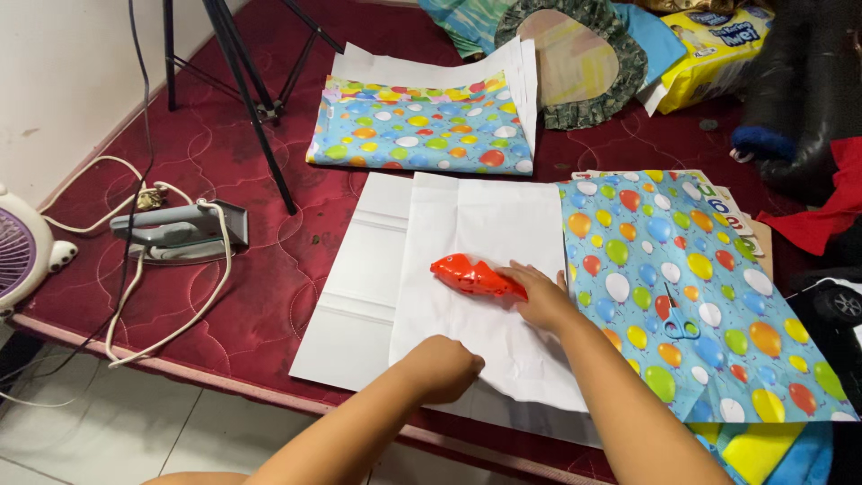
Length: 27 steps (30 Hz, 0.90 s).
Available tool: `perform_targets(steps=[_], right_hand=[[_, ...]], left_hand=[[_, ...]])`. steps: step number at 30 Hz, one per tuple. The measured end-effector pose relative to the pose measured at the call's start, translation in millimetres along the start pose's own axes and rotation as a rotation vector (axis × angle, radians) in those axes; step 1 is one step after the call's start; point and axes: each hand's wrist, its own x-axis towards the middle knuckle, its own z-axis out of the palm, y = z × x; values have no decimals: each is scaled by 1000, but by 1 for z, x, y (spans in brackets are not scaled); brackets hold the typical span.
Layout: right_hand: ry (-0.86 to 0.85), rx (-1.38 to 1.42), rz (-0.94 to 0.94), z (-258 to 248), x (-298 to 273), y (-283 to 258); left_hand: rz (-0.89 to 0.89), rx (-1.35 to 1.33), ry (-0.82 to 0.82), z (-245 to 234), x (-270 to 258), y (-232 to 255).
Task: The person cuts a piece of balloon-patterned wrapping paper with scissors, places a red fish toy on it, and folds the paper around the toy. The person then wraps the toy in a white sheet of paper and folds the edges.
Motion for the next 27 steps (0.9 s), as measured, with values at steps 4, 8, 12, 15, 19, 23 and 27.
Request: perform_targets(steps=[4, 8, 12, 15, 19, 23, 27], right_hand=[[-105, 332, -132, -43, -3, -23], [-428, 344, -47, -93, -30, -59], [-575, 62, -50, -116, -65, -81], [-606, -57, -108, -113, -80, -82], [-603, -107, -116, -109, -90, -74], [-501, -62, -5, -115, -102, -62], [-309, 7, -16, -124, -108, -55]], left_hand=[[-57, -123, 143, -26, -7, -7], [-100, -165, 195, -51, -17, -7], [-127, -123, 157, -64, -23, 3], [-114, -116, 168, -68, -29, 10], [-72, -153, 214, -78, -37, 11], [-80, -161, 244, -90, -46, 1], [-218, -35, 201, -107, -52, -21]])
